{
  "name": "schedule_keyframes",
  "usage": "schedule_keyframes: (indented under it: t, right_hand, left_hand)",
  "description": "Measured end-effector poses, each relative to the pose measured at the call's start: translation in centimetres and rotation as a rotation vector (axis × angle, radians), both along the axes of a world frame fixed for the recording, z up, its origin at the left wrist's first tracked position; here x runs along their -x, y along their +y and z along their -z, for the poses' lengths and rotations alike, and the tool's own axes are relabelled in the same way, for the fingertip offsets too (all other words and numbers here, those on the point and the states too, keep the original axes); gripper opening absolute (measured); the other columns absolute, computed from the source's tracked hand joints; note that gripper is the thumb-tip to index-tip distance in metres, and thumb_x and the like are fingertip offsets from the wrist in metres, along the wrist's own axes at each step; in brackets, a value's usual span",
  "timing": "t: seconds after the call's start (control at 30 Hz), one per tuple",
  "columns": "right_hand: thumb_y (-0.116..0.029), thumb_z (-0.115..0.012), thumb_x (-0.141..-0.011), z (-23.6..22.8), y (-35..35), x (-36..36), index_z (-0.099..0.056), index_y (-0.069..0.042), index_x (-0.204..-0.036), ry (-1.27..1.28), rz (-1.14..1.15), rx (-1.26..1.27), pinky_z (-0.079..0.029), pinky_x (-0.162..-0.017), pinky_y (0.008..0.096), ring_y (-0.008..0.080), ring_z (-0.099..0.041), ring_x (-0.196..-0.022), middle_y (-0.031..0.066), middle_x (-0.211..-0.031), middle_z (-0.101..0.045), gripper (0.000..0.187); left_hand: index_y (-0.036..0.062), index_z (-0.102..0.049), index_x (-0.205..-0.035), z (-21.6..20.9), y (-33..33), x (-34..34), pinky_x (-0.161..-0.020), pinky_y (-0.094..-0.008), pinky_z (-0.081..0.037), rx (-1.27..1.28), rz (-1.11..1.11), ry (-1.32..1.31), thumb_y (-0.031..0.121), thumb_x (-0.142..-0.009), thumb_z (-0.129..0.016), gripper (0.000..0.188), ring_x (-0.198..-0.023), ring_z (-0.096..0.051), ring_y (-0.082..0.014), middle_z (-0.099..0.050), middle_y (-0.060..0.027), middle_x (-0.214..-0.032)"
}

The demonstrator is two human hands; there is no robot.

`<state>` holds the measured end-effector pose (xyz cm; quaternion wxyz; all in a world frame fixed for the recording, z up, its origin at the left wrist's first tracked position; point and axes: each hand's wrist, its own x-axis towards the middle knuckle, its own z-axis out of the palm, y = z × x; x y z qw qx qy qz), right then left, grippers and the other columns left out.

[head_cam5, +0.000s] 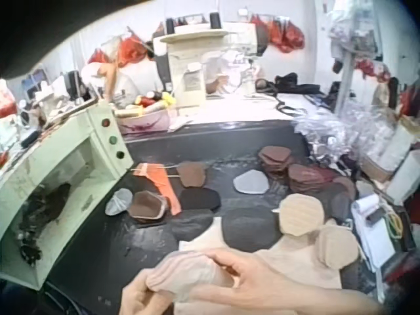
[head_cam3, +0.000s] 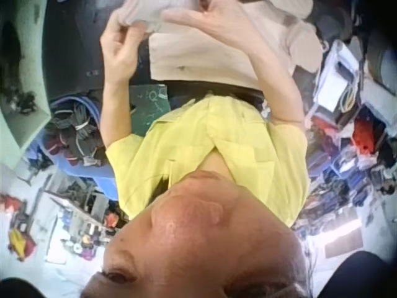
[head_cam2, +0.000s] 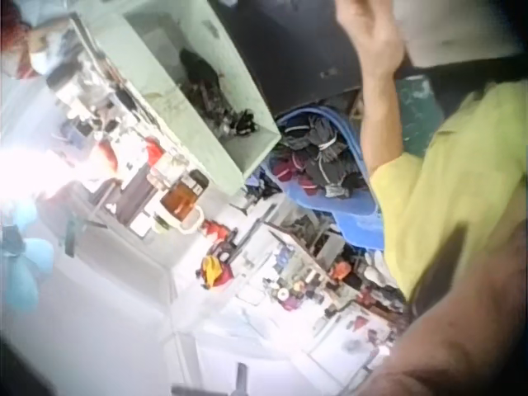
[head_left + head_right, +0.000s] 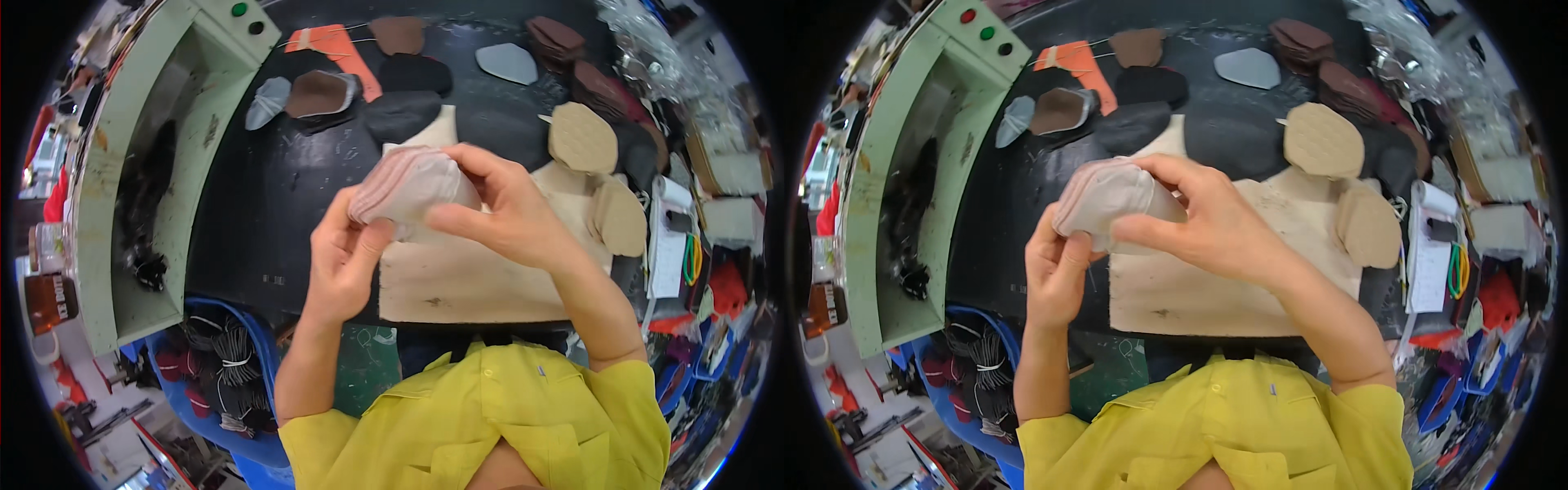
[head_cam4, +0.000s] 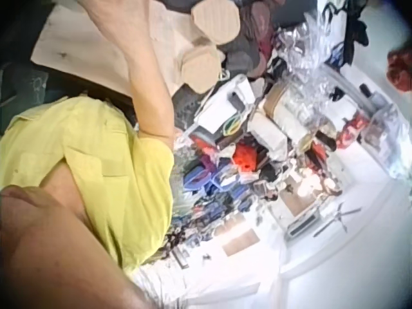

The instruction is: The person assembles black foam shoe insoles by stacking them and securing them with a white elastic band. They then handle a stack of beige foam insoles, separating and inspecting them. The person also uses a pen to mark or write on a piece of paper on the table.

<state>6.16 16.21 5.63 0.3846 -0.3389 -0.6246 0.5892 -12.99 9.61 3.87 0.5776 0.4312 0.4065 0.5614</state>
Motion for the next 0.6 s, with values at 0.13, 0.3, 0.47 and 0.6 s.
schedule_keyframes:
  t: [0.13, 0.3, 0.47, 0.6]
  right_hand:
    - [-0.017, -0.079, -0.075, 0.5, -1.8, -1.3, -0.063, -0.001, -0.104, -0.283, 0.276, -0.276, -0.051, -0.068, 0.0331, 0.0243, -0.066, -0.078, 0.0123, -0.093, -0.067, 0.036]
    - [-0.016, -0.078, -0.074, 0.7, -3.4, -3.4, -0.064, -0.002, -0.099, -0.419, 0.397, -0.518, -0.051, -0.066, 0.0363, 0.0320, -0.064, -0.076, 0.0135, -0.088, -0.065, 0.032]
    - [-0.017, -0.076, -0.076, 1.9, -4.3, -6.2, -0.064, -0.001, -0.094, -0.430, 0.278, -0.618, -0.050, -0.066, 0.0388, 0.0322, -0.063, -0.079, 0.0135, -0.087, -0.065, 0.027]
    - [-0.017, -0.074, -0.076, 2.1, -5.3, -6.2, -0.063, -0.003, -0.085, -0.545, 0.416, -0.578, -0.050, -0.063, 0.0393, 0.0309, -0.062, -0.076, 0.0109, -0.082, -0.065, 0.020]
  left_hand:
    - [-0.0070, -0.047, -0.130, -0.1, -1.8, -5.5, -0.081, -0.0242, -0.049, -0.094, -0.127, 0.386, 0.008, -0.091, -0.066, 0.046, -0.092, -0.060, -0.0102, -0.064, -0.0090, -0.109]
    - [-0.0073, -0.053, -0.125, 0.2, -2.4, -8.1, -0.081, -0.0244, -0.049, 0.074, -0.122, 0.220, 0.016, -0.092, -0.068, 0.042, -0.094, -0.060, -0.0105, -0.066, -0.0079, -0.105]
    - [-0.0075, -0.060, -0.121, 0.2, -1.8, -7.7, -0.080, -0.0223, -0.047, 0.131, 0.007, 0.139, 0.015, -0.097, -0.061, 0.033, -0.092, -0.059, -0.0083, -0.066, -0.0062, -0.104]
    - [-0.0082, -0.059, -0.125, 0.8, -2.9, -10.4, -0.084, -0.0224, -0.046, 0.009, -0.247, 0.250, 0.010, -0.097, -0.059, 0.033, -0.095, -0.060, -0.0099, -0.067, -0.0069, -0.108]
